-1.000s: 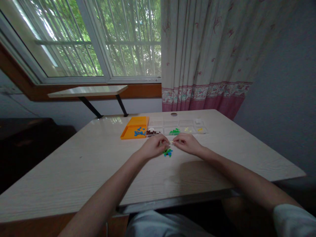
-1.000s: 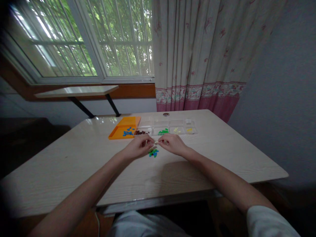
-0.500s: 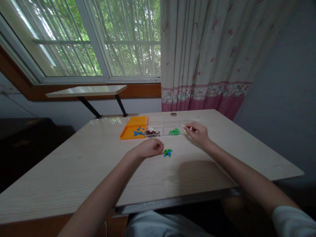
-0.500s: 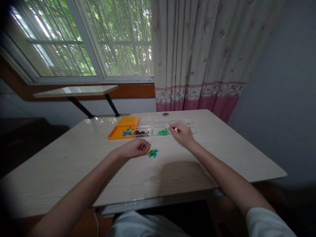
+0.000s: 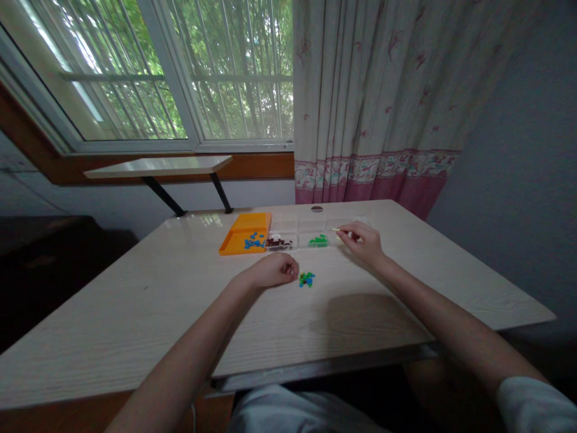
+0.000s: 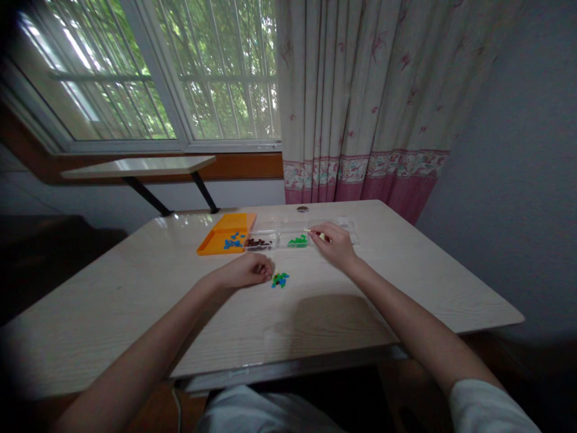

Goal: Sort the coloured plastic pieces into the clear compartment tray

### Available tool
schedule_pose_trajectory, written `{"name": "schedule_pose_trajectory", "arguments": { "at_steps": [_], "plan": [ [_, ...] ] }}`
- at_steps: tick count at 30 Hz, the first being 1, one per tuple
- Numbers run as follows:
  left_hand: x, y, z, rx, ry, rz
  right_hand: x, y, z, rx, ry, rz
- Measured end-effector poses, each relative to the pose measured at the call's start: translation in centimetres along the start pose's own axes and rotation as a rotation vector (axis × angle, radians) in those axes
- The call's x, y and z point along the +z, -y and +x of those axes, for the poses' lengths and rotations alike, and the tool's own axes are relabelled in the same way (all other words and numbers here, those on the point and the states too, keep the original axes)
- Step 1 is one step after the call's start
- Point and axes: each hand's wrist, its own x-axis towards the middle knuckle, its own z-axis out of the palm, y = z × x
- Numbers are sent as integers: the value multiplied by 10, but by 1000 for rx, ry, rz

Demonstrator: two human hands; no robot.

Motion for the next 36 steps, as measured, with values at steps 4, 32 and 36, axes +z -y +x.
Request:
{"name": "schedule_pose_trajectory", "arguments": {
  "at_steps": [4, 32, 36],
  "plan": [
    [2, 1, 0, 5, -22, 19, -4, -10, 3, 20, 25, -48],
    [17, -20, 12, 64, -383, -58, 36, 38, -23, 27, 528, 89],
    [19, -20, 12, 67, -363, -59, 37, 36, -24, 20, 510, 114]
  ]
}}
